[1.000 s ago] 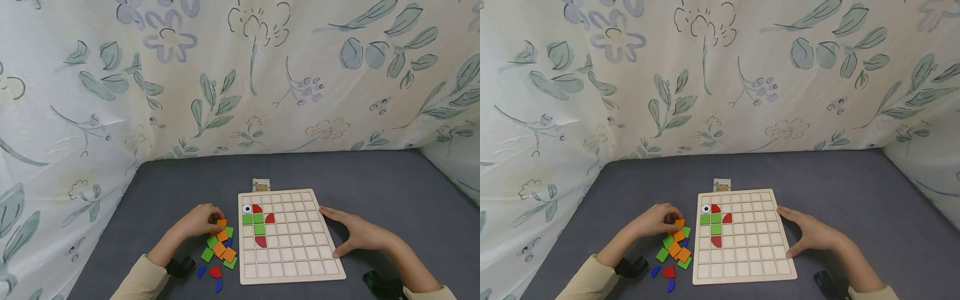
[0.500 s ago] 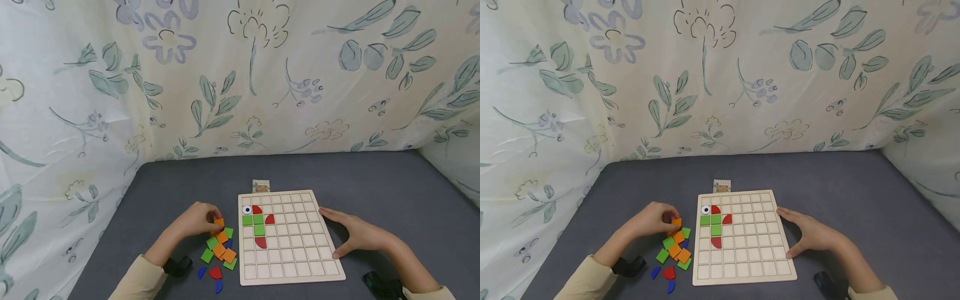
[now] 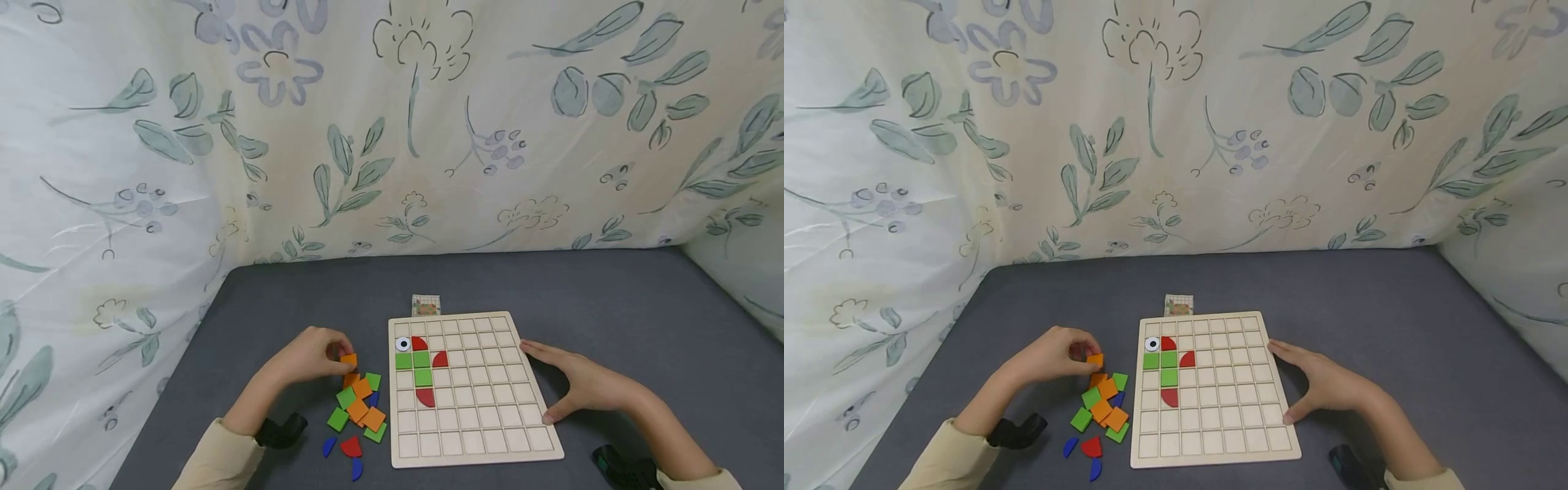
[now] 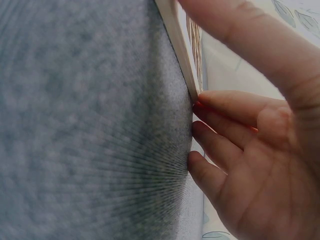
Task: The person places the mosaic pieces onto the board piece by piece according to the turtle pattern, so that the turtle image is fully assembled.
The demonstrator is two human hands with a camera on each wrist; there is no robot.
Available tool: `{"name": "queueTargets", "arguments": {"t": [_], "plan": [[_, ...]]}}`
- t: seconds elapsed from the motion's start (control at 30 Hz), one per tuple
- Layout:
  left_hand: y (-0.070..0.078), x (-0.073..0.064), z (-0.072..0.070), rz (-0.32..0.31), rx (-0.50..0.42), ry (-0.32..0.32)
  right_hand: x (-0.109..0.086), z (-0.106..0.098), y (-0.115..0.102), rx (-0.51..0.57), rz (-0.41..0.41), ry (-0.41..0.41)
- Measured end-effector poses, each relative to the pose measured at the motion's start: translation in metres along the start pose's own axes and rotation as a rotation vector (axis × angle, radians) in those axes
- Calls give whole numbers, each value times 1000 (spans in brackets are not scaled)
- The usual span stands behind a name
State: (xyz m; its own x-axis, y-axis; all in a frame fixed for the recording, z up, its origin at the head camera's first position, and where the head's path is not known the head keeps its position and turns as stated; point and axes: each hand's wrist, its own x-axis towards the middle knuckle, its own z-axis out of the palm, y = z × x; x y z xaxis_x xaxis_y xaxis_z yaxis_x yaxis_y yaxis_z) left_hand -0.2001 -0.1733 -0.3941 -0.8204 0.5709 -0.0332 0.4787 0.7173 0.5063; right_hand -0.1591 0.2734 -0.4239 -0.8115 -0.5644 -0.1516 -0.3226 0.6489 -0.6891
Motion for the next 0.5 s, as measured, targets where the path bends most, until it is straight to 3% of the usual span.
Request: {"name": "queueTargets", "arguments": {"t": [0.5], "plan": [[45, 26, 11, 51, 3, 12, -1, 0, -1, -17, -11, 10]]}}
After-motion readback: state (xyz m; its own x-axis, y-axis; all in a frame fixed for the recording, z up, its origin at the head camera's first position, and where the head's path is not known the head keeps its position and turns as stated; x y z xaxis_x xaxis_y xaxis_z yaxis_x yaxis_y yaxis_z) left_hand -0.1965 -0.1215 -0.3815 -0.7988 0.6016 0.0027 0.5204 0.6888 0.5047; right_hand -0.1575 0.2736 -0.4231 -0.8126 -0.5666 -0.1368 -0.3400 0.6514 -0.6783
